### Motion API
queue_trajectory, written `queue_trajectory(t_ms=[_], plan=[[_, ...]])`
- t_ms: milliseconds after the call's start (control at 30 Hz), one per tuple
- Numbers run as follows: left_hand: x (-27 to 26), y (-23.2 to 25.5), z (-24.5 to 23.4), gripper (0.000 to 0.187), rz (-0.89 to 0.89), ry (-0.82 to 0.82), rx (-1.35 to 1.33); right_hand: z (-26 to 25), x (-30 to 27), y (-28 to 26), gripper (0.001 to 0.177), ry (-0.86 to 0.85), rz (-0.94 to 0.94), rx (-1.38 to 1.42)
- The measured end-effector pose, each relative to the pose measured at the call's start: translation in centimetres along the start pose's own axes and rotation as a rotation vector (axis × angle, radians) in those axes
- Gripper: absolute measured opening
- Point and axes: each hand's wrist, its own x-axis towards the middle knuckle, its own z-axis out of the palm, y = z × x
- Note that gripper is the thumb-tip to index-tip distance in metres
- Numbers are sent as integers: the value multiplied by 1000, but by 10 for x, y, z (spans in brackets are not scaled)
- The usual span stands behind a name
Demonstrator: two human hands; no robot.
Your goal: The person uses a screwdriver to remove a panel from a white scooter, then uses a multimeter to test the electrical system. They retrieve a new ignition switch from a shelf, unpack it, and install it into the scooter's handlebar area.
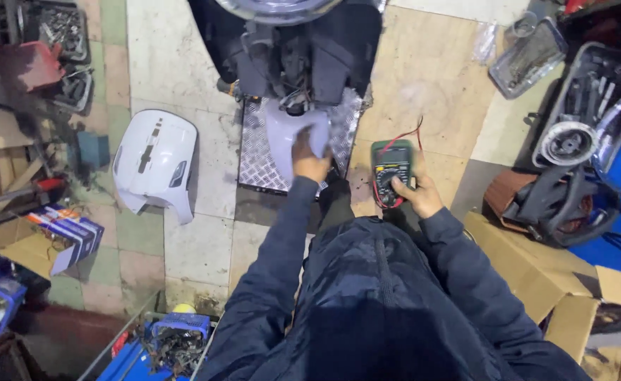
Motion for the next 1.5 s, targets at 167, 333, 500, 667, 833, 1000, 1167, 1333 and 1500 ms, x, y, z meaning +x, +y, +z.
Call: queue_trajectory(t_ms=[167,333,500,667,833,1000,1167,1333,1500], plan=[[-53,159,-18,112,699,-498,-255,-60,-27,-26,41,59,-258,379],[-28,230,86,86,879,-126,-342,-102,-68,-71,35,64,-164,690],[-37,258,158,18,1073,-223,-70,-192,-37,-95,34,36,-251,693],[-87,274,173,27,1020,-436,-22,-317,1,-115,60,673,-536,-1],[-56,455,85,15,1258,-481,196,-407,-9,-123,59,592,-528,-422],[-8,586,117,14,1378,-874,-76,-439,-22,-129,56,-62,-310,-248],[11,574,240,25,355,-987,-766,-445,44,-72,56,125,-459,619],[51,615,296,93,52,-1116,-583,-464,118,-104,44,565,-345,783],[165,713,389,92,457,-1198,-65,-536,222,-152,45,739,-145,728]])
